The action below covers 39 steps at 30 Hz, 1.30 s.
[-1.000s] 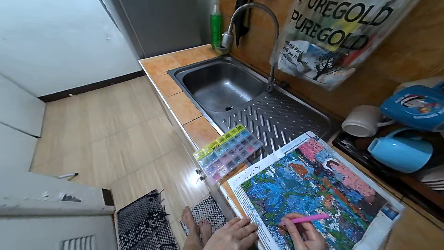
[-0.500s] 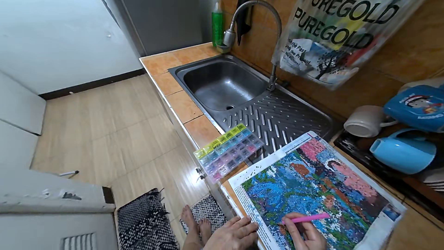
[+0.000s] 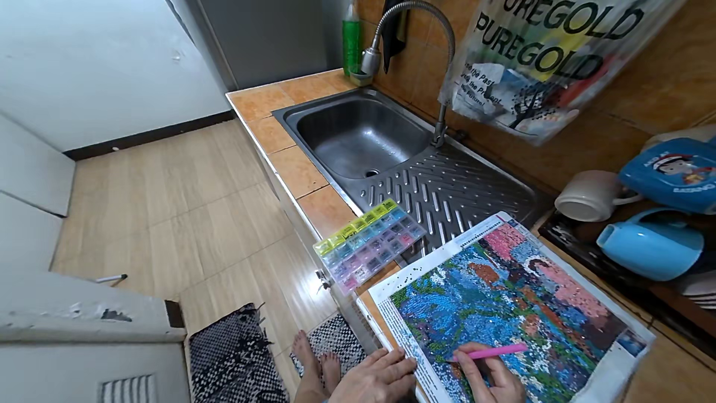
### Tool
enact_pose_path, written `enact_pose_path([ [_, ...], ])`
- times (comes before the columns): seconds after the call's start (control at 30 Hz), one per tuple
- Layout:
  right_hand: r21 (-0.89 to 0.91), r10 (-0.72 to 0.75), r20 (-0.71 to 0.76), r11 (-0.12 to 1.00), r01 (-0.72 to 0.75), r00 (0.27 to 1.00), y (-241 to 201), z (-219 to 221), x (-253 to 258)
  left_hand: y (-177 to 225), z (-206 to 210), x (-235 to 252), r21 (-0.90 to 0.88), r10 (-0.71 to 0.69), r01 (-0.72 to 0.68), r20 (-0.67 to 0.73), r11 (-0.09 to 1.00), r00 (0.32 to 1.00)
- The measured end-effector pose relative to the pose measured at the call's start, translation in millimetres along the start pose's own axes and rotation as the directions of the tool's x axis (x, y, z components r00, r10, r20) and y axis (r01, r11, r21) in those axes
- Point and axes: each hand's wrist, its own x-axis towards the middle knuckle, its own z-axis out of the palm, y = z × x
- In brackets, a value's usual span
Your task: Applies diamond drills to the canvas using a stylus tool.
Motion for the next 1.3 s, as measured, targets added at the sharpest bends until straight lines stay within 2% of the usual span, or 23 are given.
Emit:
enact_pose_path([
  [0.23, 0.091, 0.037, -0.020, 0.995, -0.035, 0.999, -4.2, -0.4, 2.6, -0.2, 0.4, -0.3, 0.000, 0.000, 0.000, -0.007, 1.000, 1.000],
  [1.3, 0.078, 0.022, -0.007, 0.997, -0.021, 1.000, -0.6, 7.6, 2.6, 1.6, 0.1, -1.2, -0.040, -0.026, 0.026, 0.016, 0.999, 1.000],
])
